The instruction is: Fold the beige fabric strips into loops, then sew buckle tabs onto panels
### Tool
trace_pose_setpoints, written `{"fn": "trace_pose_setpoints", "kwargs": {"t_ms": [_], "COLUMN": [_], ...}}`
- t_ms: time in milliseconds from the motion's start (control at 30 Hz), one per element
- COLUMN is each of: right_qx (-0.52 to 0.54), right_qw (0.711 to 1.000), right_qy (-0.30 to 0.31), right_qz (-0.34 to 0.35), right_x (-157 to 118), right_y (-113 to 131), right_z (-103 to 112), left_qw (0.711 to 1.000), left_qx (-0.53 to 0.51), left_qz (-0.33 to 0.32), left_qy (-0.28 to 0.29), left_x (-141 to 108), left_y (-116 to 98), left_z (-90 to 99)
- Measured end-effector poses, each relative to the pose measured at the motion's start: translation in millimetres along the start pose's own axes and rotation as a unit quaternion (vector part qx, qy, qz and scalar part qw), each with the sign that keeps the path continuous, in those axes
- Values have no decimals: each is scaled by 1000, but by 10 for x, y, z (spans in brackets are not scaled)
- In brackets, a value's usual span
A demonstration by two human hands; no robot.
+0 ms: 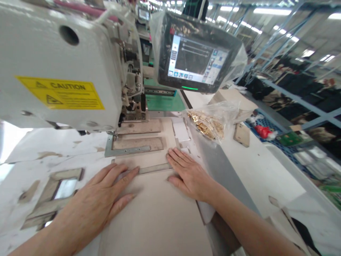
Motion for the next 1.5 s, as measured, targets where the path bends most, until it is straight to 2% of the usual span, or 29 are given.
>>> {"fn": "trace_pose_setpoints", "kwargs": {"t_ms": [133,333,567,700,833,933,1033,1133,1267,1400,1500], "right_qx": [-7,-2,19,39,95,73,5,-30,-50,-56,-63], "right_qw": [1000,1000,999,998,990,983,979,974,974,974,974], "right_qy": [-10,-29,-33,-44,-94,-129,-81,-14,15,21,22], "right_qz": [11,-1,-10,-20,-44,-111,-188,-223,-222,-219,-218], "right_x": [27,-1,-2,-11,89,325,621,798,807,786,801], "right_y": [-21,45,51,36,-112,-354,-568,-642,-604,-573,-570], "right_z": [11,35,21,28,91,98,-2,-125,-161,-112,-92], "left_qw": [1000,1000,1000,1000,1000,1000,1000,1000,998,999,1000], "left_qx": [-11,0,7,16,9,13,17,28,31,27,23], "left_qz": [13,-6,-17,-1,-3,-6,-1,8,21,18,7], "left_qy": [-1,-5,-14,-8,-9,-8,-4,8,41,12,11], "left_x": [-3,-1,-37,-76,-101,-107,-103,-108,-143,-177,-193], "left_y": [22,29,69,105,129,141,140,125,128,144,148], "left_z": [-2,-6,-72,-131,-167,-174,-169,-167,-207,-235,-250]}}
Point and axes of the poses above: each hand's wrist, its own x-axis towards the middle knuckle, its own z-axis out of the back of the hand, y = z × x, the point moved 3 cm from there along x, towards the middle knuckle, and after that the axes turned 9 degrees about -x, right-handed, at the moved point
